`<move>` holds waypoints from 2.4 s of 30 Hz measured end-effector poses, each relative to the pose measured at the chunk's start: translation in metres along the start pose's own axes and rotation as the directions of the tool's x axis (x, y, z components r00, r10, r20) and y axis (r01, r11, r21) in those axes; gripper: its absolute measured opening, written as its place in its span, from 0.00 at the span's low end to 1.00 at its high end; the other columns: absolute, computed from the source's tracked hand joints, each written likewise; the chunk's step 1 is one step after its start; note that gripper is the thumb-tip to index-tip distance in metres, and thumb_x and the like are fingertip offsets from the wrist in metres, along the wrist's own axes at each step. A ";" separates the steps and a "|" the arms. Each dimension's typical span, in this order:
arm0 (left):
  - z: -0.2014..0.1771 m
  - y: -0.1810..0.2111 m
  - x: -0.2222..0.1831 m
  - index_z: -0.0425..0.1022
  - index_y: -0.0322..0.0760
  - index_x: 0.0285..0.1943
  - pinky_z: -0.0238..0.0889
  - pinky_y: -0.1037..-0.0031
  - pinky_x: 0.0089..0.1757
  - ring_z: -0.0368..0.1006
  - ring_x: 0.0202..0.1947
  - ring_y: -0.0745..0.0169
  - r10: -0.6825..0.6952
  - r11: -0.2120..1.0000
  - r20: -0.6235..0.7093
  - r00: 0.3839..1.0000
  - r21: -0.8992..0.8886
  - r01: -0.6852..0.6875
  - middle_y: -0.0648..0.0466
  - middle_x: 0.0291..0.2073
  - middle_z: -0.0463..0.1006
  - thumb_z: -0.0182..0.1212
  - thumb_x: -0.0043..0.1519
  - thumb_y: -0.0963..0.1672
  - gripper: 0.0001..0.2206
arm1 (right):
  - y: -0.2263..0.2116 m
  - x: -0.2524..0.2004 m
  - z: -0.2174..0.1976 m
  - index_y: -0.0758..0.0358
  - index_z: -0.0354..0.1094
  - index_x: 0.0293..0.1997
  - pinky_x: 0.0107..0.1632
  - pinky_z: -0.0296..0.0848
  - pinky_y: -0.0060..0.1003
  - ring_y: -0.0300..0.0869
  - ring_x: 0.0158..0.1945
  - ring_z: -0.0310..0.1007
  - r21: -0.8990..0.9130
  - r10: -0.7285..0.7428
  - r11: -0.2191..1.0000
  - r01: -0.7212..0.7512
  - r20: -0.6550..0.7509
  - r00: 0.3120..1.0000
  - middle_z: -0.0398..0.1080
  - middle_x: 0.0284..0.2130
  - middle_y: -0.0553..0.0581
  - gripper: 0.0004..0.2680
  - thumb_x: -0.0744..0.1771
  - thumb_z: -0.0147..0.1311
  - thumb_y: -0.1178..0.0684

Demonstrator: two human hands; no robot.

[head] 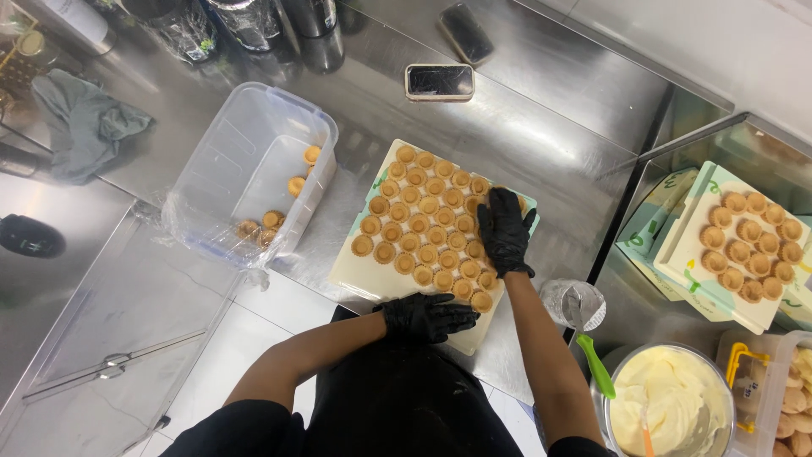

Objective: Fill small pastry shells with cream using a butter knife or spatula and arrange them on a tray.

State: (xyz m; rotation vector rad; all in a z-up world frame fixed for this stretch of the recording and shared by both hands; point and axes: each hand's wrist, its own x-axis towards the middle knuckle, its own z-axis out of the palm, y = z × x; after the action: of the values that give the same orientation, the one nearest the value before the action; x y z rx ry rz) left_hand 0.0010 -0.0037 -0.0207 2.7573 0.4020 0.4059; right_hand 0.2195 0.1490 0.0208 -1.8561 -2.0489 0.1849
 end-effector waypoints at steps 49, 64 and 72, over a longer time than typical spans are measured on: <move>-0.010 -0.050 0.040 0.80 0.45 0.57 0.38 0.50 0.70 0.53 0.76 0.55 -0.356 0.934 -0.287 0.889 -0.089 0.345 0.53 0.75 0.61 0.64 0.61 0.51 0.17 | -0.022 -0.159 -0.036 0.53 0.55 0.74 0.69 0.62 0.46 0.58 0.74 0.53 0.339 0.181 0.924 -0.175 0.015 0.983 0.47 0.74 0.64 0.25 0.67 0.55 0.49; -0.031 -0.055 0.033 0.70 0.42 0.72 0.44 0.48 0.70 0.54 0.75 0.51 -0.340 0.932 -0.270 0.901 0.030 0.360 0.48 0.76 0.59 0.57 0.67 0.54 0.26 | -0.012 -0.150 0.013 0.59 0.37 0.79 0.71 0.31 0.69 0.56 0.80 0.32 -0.067 0.176 0.983 -0.171 0.068 0.982 0.32 0.78 0.63 0.27 0.71 0.43 0.43; -0.074 -0.102 0.011 0.48 0.44 0.81 0.37 0.40 0.66 0.43 0.77 0.37 -0.671 0.675 -0.375 0.640 0.047 0.736 0.40 0.79 0.43 0.52 0.66 0.57 0.36 | -0.053 -0.113 -0.008 0.62 0.36 0.78 0.71 0.28 0.70 0.57 0.79 0.32 -0.042 0.104 0.994 -0.101 0.098 0.990 0.32 0.77 0.64 0.30 0.70 0.43 0.37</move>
State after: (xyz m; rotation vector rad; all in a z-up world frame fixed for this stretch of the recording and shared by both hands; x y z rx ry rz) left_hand -0.0355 0.1125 0.0130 2.4088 1.6276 0.6290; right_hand 0.1800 0.0305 0.0263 -2.0142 -2.0357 0.2739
